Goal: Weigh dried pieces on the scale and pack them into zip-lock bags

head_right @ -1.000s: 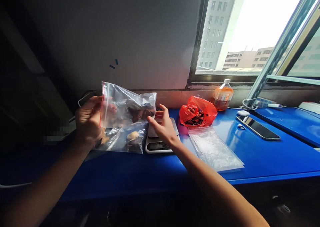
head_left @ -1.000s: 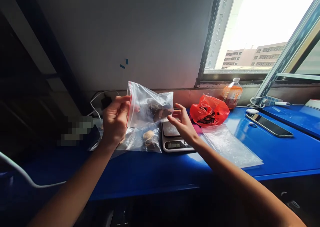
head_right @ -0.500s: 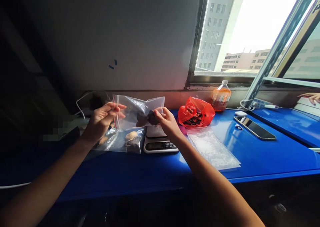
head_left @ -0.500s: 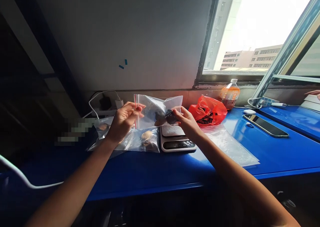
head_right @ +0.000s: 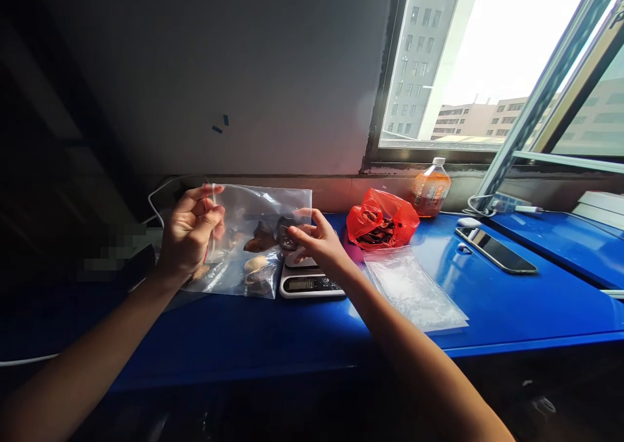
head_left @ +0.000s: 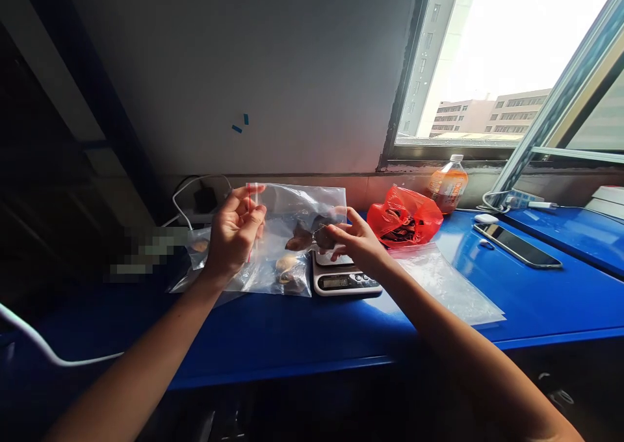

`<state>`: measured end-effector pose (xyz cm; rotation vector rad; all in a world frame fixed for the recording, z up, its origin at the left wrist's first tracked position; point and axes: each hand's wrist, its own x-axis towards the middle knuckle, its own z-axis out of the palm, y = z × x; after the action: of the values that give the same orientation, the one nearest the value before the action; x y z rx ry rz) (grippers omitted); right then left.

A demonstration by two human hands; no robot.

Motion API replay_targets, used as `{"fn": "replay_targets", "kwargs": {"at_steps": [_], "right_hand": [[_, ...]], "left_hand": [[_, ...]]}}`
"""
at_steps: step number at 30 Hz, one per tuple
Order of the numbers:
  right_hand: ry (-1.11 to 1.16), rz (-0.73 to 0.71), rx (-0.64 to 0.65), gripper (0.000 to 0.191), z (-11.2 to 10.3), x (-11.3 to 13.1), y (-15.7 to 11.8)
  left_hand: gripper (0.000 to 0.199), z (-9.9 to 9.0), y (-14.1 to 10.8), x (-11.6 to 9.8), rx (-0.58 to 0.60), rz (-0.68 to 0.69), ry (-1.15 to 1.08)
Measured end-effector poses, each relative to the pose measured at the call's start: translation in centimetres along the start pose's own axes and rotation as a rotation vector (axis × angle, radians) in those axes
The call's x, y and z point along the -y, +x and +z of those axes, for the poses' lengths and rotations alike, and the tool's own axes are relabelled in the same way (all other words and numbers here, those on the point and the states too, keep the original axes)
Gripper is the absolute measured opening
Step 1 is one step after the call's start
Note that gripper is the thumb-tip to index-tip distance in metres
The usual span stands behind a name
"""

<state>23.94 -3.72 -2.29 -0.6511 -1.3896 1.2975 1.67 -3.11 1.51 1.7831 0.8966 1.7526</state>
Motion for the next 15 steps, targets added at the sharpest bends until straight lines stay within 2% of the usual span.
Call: {"fn": "replay_targets", "kwargs": {"at_steps": [5,9,12,15], "right_hand": [[0.01,0.012,-0.037,0.049,0.03,-0.3,0.09],[0.069,0.018,-0.056,0.046,0.03,-0.09,0.02],[0.106,-0.034,-0.172,0.043,-0.03,0.24,0.07],[0.164,-0.105,-0.299,0.04,-0.32,0.56,0.22]], "left_hand": [[0.029,0.0,-0.1,-0.06,0.011,-0.033,-0.012],[0.034,-0.21,-0.21,-0.02,0.082,-0.041,-0.003],[0.029,-0.29,-0.42,-0.03,0.146,-0.023,0.0],[0.021,-0.22,-0.64,-0.26,0.261,0.005,0.041]]}}
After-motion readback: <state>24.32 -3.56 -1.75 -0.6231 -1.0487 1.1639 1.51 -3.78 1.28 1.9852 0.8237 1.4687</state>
